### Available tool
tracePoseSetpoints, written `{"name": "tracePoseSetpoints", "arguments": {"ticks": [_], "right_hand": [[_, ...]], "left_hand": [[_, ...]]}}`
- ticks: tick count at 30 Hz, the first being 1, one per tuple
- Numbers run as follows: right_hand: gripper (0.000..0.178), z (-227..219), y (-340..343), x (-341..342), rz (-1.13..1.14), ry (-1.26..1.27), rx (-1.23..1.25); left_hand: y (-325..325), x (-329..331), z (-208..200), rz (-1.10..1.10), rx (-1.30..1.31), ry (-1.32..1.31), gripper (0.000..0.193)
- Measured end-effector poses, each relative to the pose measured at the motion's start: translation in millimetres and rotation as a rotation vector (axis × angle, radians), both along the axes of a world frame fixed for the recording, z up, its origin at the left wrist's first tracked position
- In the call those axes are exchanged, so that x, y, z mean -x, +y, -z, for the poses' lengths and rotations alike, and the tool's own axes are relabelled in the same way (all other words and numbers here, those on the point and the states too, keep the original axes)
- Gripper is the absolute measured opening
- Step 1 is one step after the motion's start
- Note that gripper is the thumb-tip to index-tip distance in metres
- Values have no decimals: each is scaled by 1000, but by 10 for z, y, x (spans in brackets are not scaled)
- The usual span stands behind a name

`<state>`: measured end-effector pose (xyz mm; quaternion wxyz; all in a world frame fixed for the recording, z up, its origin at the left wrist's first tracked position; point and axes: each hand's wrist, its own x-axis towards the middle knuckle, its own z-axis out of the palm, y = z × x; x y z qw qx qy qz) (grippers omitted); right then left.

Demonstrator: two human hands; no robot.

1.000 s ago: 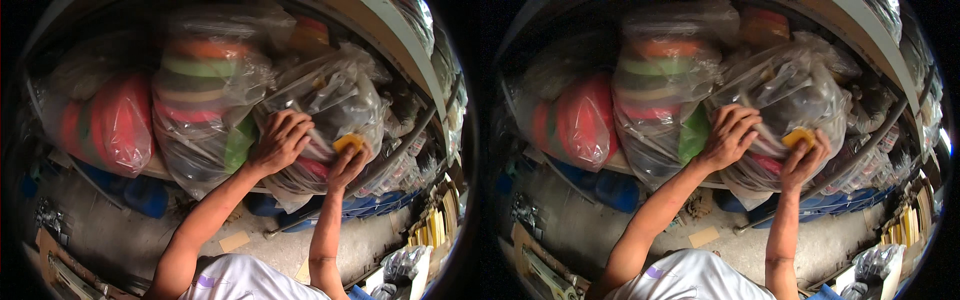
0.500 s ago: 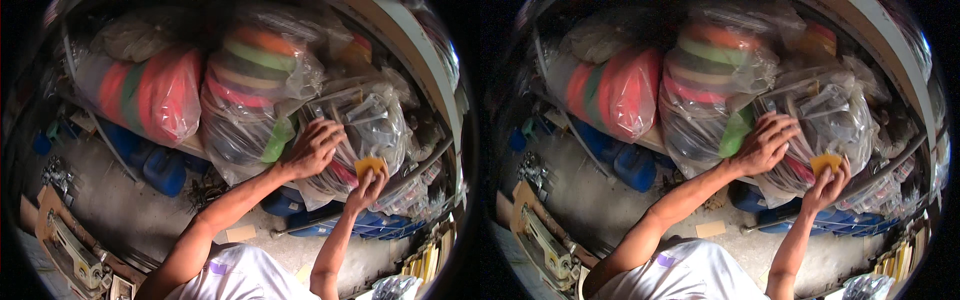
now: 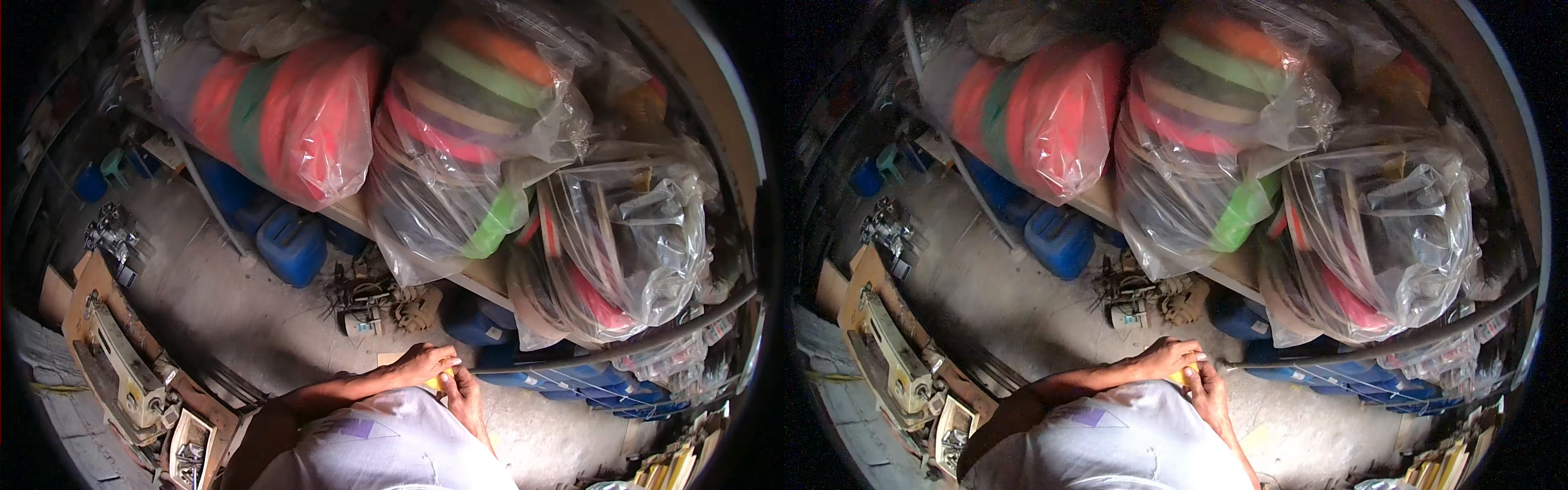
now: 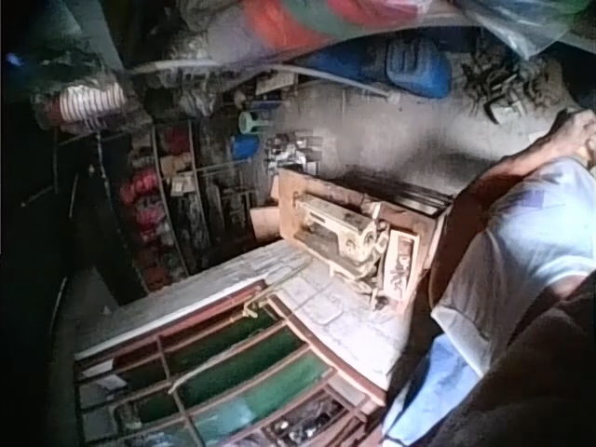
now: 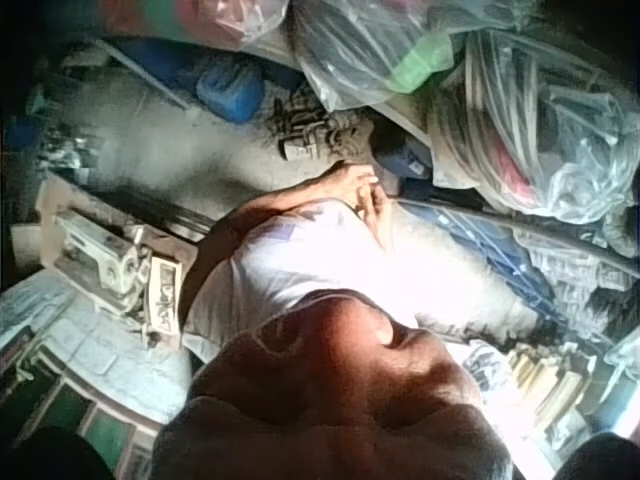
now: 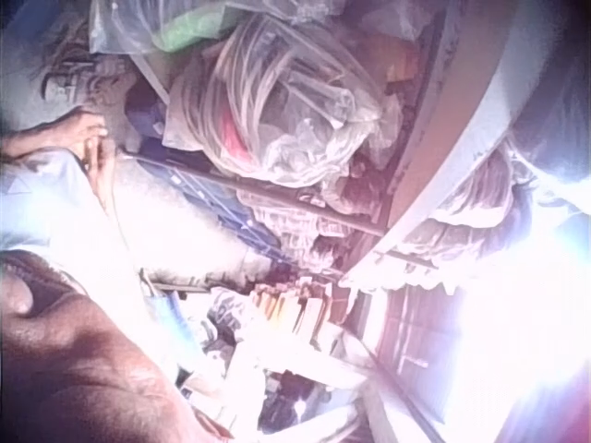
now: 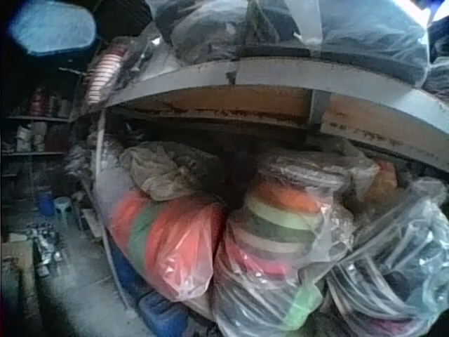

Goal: Searching through warehouse shelves containing bagged materials to find and inspect a specific round yellow and white component.

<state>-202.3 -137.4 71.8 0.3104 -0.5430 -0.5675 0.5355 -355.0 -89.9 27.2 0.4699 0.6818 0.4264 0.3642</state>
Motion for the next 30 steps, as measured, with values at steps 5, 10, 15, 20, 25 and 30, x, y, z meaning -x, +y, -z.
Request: {"name": "tracePoseSetpoints", "arguments": {"ticks": [5, 10, 15, 20, 25, 30], "right_hand": [[22, 24, 121, 61, -88, 55, 96], [21, 53, 111, 86, -120, 142, 136], [20, 42, 76, 55, -114, 161, 181], [20, 36, 20, 34, -108, 171, 193], [20, 41, 15, 79, -128, 134, 205], [19, 7, 18, 102, -100, 92, 222]], "left_hand": [[-16, 53, 196, -116, 182, -269, 16], [-60, 75, 192, -138, 186, -464, 16], [178, 143, 0, -334, 129, -334, 26], [995, 601, -892, -789, -677, -21, 65], [1486, 139, -1365, -896, -702, 192, 83], [1538, 57, -1409, -951, -688, 293, 82]]}}
